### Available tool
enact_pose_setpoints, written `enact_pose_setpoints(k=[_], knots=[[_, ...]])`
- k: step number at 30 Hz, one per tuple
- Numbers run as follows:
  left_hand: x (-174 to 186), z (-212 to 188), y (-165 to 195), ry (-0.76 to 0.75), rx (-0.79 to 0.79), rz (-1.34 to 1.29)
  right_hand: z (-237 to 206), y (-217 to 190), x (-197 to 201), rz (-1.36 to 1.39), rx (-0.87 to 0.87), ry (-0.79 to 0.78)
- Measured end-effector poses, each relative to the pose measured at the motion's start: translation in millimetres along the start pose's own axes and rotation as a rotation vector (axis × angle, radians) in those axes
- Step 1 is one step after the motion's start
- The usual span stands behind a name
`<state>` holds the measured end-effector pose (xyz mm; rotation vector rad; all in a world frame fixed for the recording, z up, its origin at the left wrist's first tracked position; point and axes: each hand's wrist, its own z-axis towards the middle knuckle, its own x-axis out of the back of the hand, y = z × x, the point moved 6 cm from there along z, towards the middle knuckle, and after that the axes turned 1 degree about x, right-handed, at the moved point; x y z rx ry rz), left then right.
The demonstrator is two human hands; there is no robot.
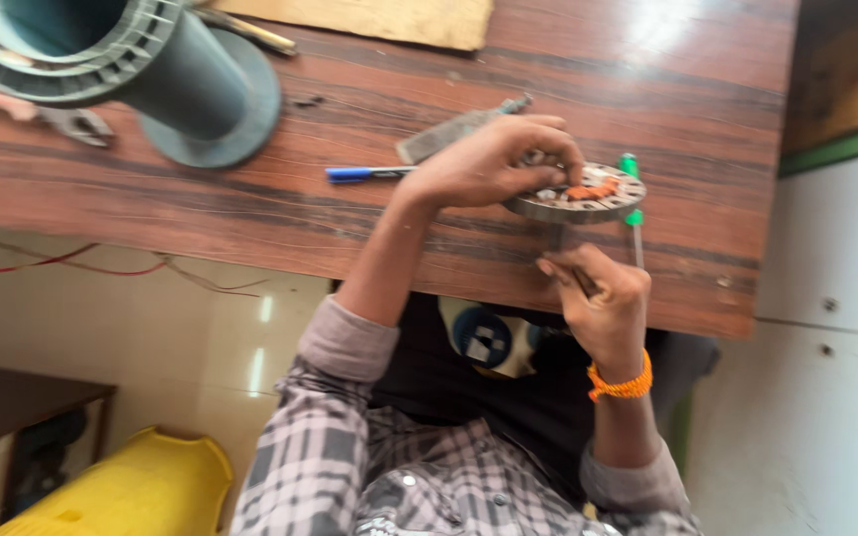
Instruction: The person works on a motor armature clamped in a vise on a workbench, pressing and seating copper windings into the slots by hand. They pick up a screwdriver and use it to adjust the windings, then continue positioning the copper coils around the armature.
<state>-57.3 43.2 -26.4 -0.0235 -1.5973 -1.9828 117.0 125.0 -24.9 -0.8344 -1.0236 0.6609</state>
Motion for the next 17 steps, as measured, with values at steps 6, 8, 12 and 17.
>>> enact_pose_setpoints(k=[6,8,12,17], knots=[[3,0,7,0.063,0.021,-0.18,-14,22,-2,-0.074,-0.132,0.091],[1,-1,9,0.173,0.133,-0.157,-19,23,1,-0.02,-0.102,0.127],[-17,-28,59,0.225,-0.225,0.308,-24,32,7,0.228,-0.133,0.165],[-29,-32,52,0.282,-0.115,0.555,-22,57,20,0.172,-0.211,0.139]])
